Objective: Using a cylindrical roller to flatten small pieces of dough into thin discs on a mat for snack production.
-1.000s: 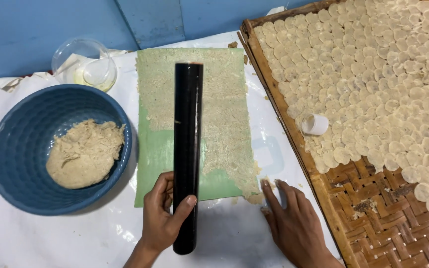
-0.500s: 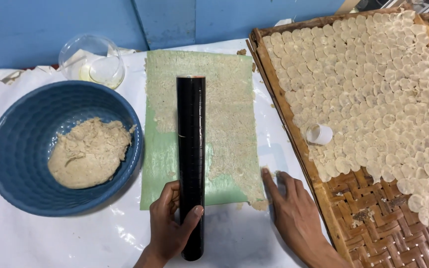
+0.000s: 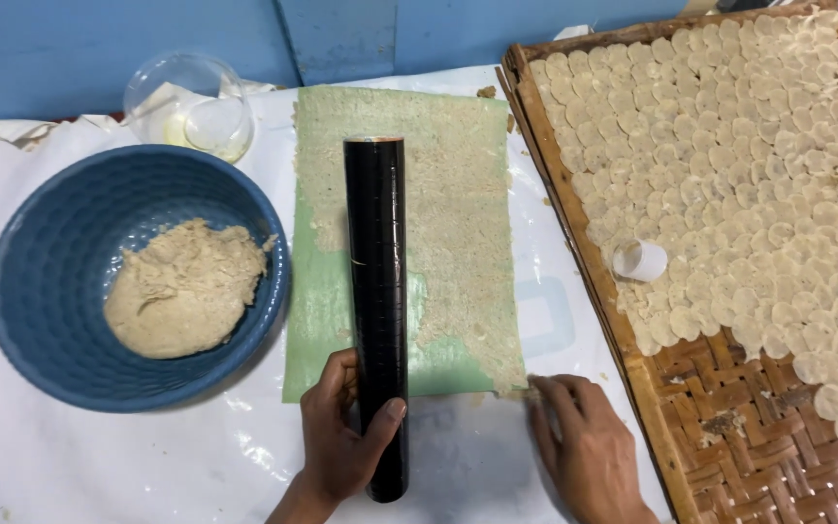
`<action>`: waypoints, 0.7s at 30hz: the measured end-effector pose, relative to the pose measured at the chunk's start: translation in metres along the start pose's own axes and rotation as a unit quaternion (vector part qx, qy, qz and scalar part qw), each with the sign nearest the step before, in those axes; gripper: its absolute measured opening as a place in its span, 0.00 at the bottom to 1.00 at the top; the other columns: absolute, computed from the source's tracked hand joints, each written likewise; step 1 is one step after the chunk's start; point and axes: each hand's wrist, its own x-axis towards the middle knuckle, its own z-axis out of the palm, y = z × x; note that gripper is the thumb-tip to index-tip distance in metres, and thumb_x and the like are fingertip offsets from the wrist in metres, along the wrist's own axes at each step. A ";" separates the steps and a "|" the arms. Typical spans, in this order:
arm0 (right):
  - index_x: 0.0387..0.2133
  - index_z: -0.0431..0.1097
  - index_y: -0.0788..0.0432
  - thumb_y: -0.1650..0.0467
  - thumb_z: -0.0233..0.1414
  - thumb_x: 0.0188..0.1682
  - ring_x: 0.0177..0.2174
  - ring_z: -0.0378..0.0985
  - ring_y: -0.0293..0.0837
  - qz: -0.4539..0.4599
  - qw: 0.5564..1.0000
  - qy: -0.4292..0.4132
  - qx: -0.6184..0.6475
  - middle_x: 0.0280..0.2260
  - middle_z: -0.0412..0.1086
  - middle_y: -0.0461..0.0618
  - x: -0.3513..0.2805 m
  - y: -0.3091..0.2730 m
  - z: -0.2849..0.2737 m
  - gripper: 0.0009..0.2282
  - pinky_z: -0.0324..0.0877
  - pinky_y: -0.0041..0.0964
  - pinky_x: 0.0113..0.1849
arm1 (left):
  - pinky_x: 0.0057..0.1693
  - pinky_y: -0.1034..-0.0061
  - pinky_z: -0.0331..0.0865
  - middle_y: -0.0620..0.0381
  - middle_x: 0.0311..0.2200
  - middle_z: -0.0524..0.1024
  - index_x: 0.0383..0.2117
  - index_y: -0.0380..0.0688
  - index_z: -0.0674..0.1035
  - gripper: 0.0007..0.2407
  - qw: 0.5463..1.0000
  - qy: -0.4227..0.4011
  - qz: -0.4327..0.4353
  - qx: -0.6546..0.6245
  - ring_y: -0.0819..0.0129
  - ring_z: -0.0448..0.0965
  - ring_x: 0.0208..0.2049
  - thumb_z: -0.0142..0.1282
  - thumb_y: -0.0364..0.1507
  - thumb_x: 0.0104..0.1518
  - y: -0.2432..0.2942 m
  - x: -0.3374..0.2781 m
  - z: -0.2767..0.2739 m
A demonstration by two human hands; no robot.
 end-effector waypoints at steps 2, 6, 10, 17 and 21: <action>0.42 0.74 0.61 0.69 0.52 0.50 0.19 0.78 0.43 0.011 1.000 0.004 -0.004 0.36 0.74 0.56 0.003 0.008 -0.001 0.11 0.80 0.36 0.20 | 0.28 0.84 0.65 0.60 0.21 0.76 0.42 0.34 0.74 0.17 1.000 0.004 0.001 -0.009 0.77 0.70 0.18 0.60 0.31 0.49 0.002 0.000 -0.001; 0.44 0.74 0.64 0.76 0.52 0.49 0.17 0.75 0.42 0.020 0.997 0.064 0.038 0.34 0.77 0.58 0.012 0.019 -0.005 0.11 0.74 0.32 0.18 | 0.29 0.82 0.68 0.57 0.23 0.78 0.42 0.33 0.74 0.16 1.000 0.000 0.003 -0.030 0.75 0.72 0.19 0.59 0.29 0.48 0.006 0.003 -0.001; 0.48 0.71 0.68 0.80 0.47 0.48 0.24 0.81 0.45 -0.070 0.986 0.079 0.129 0.37 0.78 0.61 0.031 -0.013 -0.018 0.15 0.82 0.33 0.27 | 0.34 0.80 0.72 0.57 0.25 0.78 0.42 0.34 0.74 0.16 1.000 -0.004 0.011 -0.019 0.73 0.75 0.22 0.58 0.31 0.50 0.002 0.002 0.001; 0.48 0.73 0.64 0.74 0.55 0.46 0.23 0.82 0.42 -0.154 0.986 0.028 0.065 0.37 0.79 0.57 0.066 -0.048 -0.013 0.15 0.77 0.31 0.21 | 0.38 0.77 0.73 0.55 0.26 0.79 0.43 0.34 0.74 0.17 0.999 0.008 -0.005 -0.031 0.72 0.75 0.25 0.58 0.30 0.47 0.004 0.001 0.001; 0.37 0.76 0.57 0.68 0.57 0.47 0.25 0.78 0.41 -0.151 0.988 0.007 0.029 0.32 0.78 0.47 0.076 -0.057 -0.014 0.08 0.75 0.36 0.25 | 0.36 0.77 0.74 0.54 0.26 0.79 0.42 0.33 0.74 0.17 1.000 0.008 0.025 -0.015 0.71 0.76 0.23 0.57 0.30 0.48 0.008 0.003 0.002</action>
